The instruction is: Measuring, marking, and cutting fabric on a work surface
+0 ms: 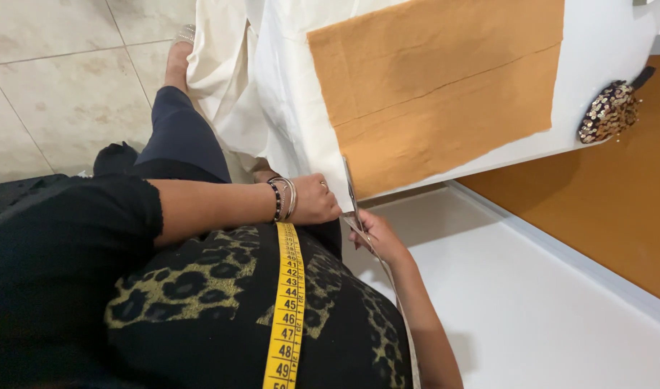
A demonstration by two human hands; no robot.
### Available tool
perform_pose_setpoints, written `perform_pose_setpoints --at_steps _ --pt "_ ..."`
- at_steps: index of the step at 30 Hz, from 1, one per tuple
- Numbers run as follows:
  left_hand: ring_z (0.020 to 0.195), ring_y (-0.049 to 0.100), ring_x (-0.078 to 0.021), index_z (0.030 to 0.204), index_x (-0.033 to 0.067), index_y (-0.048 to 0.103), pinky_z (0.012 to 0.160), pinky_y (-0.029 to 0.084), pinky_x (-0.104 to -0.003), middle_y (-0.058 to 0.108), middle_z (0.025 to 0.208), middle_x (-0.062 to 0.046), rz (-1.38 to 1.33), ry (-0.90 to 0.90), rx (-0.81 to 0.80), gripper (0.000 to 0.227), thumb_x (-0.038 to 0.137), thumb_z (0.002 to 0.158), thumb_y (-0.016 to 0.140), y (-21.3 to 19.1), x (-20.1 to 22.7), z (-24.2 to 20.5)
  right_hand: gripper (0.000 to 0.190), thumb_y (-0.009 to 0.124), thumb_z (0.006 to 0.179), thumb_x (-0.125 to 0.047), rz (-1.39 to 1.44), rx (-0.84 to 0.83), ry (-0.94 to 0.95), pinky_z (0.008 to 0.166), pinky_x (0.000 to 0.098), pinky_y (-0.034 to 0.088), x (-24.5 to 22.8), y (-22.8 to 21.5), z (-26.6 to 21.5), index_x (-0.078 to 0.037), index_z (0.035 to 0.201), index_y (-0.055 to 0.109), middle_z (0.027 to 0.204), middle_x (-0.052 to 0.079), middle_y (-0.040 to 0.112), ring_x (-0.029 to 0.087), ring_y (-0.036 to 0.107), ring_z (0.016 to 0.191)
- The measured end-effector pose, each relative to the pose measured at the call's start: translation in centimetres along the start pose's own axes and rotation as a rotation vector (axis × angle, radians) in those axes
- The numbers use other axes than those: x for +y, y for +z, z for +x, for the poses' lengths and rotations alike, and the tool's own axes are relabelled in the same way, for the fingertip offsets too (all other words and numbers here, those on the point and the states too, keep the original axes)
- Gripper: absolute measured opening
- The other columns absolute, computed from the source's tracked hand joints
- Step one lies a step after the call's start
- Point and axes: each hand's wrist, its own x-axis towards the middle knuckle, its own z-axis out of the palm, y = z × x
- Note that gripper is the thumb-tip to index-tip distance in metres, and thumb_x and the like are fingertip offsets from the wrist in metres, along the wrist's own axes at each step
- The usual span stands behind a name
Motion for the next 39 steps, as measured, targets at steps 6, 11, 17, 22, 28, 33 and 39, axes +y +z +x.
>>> perform_pose_setpoints --at_steps 6,11,17,22,28,33,39 --pt "0.046 0.061 -0.0197 0.069 0.0185 0.054 0.056 0.051 -0.038 0.06 0.055 -0.003 -0.005 -0.005 0.005 0.015 0.016 0.082 0.061 0.1 -0.2 -0.2 0.037 0.088 0.081 -0.034 -0.075 0.054 0.026 0.048 0.03 0.056 0.4 0.2 -0.5 -0.008 0.082 0.062 0.055 0.006 0.062 0.016 0.065 0.049" --pt "0.046 0.06 -0.0216 0.069 0.0177 0.053 0.056 0.051 -0.04 0.058 0.055 -0.004 -0.014 -0.014 0.024 0.016 0.015 0.081 0.063 -0.2 -0.3 -0.1 0.033 0.085 0.083 -0.029 -0.084 0.083 0.058 0.047 0.0306 0.057 -1.6 0.4 -1.0 -0.006 0.081 0.061 0.06 0.01 0.066 0.015 0.062 0.049" --pt "0.047 0.061 -0.0192 0.07 0.0191 0.053 0.057 0.051 -0.038 0.059 0.057 -0.001 -0.014 -0.019 0.022 0.017 0.017 0.084 0.062 -0.1 -0.2 -0.4 0.041 0.089 0.077 -0.04 -0.127 0.06 0.064 0.046 0.032 0.058 -2.5 -0.6 -0.6 -0.007 0.079 0.065 0.058 0.009 0.066 0.016 0.063 0.049" --pt "0.048 0.061 -0.0168 0.071 0.0214 0.052 0.06 0.051 -0.036 0.059 0.058 0.002 -0.008 -0.017 0.027 0.015 0.019 0.083 0.062 0.5 0.0 -0.5 0.045 0.089 0.077 -0.044 -0.188 0.03 0.065 0.047 0.0345 0.057 -5.3 -0.3 0.6 -0.008 0.079 0.062 0.059 0.01 0.068 0.018 0.066 0.051" --pt "0.049 0.062 -0.0161 0.073 0.022 0.052 0.061 0.052 -0.035 0.06 0.06 0.002 -0.02 -0.026 0.032 0.015 0.019 0.084 0.062 0.5 0.0 -0.8 0.045 0.086 0.078 -0.049 -0.271 0.038 0.077 0.046 0.0312 0.054 -6.2 -0.1 0.6 -0.012 0.077 0.062 0.055 0.006 0.068 0.017 0.067 0.048" --pt "0.049 0.062 -0.0165 0.074 0.0213 0.052 0.062 0.052 -0.035 0.061 0.06 0.001 -0.035 -0.029 0.029 0.014 0.018 0.084 0.061 0.8 -0.1 -1.1 0.041 0.087 0.079 -0.041 -0.204 0.073 0.103 0.048 0.0283 0.056 -6.5 0.5 0.2 -0.009 0.076 0.062 0.057 0.009 0.069 0.016 0.065 0.048" --pt "0.048 0.062 -0.0163 0.073 0.0212 0.052 0.062 0.052 -0.034 0.06 0.06 0.002 -0.046 -0.03 0.034 0.015 0.018 0.082 0.063 0.8 -0.1 -0.9 0.036 0.088 0.077 -0.04 -0.309 0.044 0.105 0.051 0.0301 0.054 -8.4 -0.5 0.8 -0.012 0.076 0.066 0.052 0.005 0.067 0.017 0.067 0.049"
